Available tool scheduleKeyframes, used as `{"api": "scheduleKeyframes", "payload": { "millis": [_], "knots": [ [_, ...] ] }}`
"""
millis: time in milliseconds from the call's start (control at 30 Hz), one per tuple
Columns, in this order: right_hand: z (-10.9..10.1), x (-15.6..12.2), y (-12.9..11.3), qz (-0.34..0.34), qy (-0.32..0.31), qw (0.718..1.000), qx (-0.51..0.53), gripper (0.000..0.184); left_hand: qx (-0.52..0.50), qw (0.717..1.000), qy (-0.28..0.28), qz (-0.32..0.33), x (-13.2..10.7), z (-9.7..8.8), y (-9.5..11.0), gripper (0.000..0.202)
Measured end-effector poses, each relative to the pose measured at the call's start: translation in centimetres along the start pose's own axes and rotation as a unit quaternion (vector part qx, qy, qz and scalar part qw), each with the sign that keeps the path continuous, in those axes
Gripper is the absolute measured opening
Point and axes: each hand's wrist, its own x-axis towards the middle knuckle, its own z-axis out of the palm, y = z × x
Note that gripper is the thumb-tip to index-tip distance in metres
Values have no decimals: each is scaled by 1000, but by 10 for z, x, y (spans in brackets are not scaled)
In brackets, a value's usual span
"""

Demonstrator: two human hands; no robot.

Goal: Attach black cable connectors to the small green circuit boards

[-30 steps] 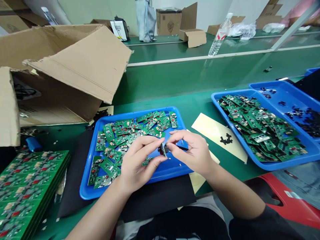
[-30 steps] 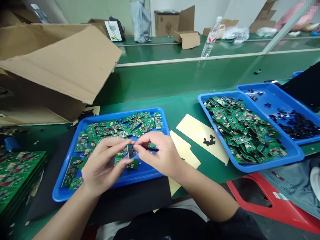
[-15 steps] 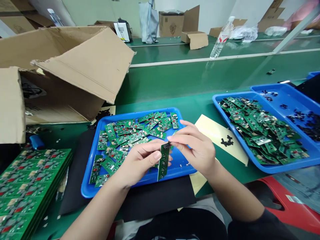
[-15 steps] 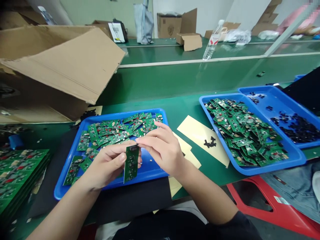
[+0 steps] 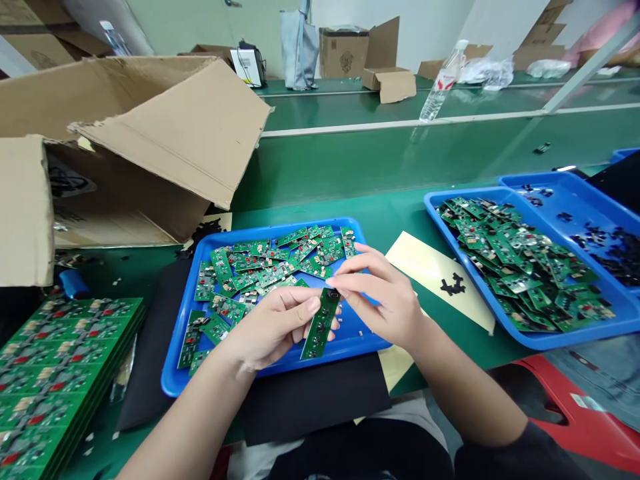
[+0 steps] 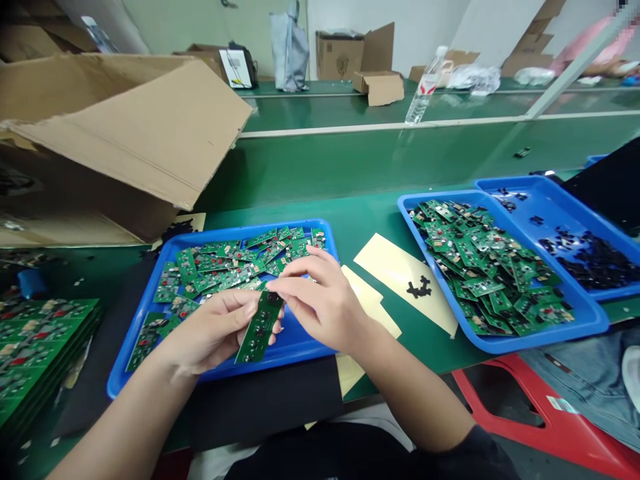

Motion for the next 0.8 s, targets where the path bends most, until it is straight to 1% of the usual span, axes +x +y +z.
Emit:
{"api": "scheduleKeyframes", "payload": {
  "millis": [67,133,200,233,267,300,333,367,400,433,467,500,533,600,667,700,767,800],
  "knots": [
    [0,1,-2,-3,-12,1000,6,44,46,999,-4,17,2,0,-4,30],
    [-1,2,-5,-3,-18,1000,17,57,118,991,-5,55,5,1,-7,28],
    [-3,2,-7,8,1,999,40,59,197,972,27,128,7,0,-10,26],
    [-4,1,-8,20,27,998,56,55,239,952,59,182,8,-1,-10,26],
    [-6,0,-8,35,63,995,72,51,284,921,99,247,8,-3,-10,26],
    [-8,0,-7,50,108,989,87,46,333,876,142,318,7,-4,-9,27],
    [-10,-1,-6,65,157,981,96,42,386,818,179,387,6,-6,-9,27],
    [-12,-1,-3,79,205,970,100,39,437,753,205,447,6,-7,-8,30],
    [-14,0,-1,95,244,960,100,38,482,688,221,495,5,-9,-7,34],
    [-15,0,1,112,272,951,98,37,518,633,225,529,4,-10,-7,38],
    [-17,1,3,129,288,944,99,36,546,592,221,550,4,-10,-7,41],
    [-17,1,5,142,293,940,103,35,565,564,216,563,3,-11,-8,43],
    [-18,2,6,148,292,938,111,33,577,545,212,570,3,-11,-8,44],
    [-17,2,5,127,284,942,126,28,593,518,206,581,3,-11,-11,45],
    [-15,2,1,90,274,949,127,24,606,502,202,583,3,-12,-12,44],
    [-15,2,-2,77,259,955,118,23,613,498,199,581,3,-12,-13,43],
    [-15,3,-7,69,199,973,91,20,626,493,193,572,3,-13,-13,42],
    [-15,3,-9,78,154,982,81,19,631,490,192,570,3,-13,-14,42]
  ]
}}
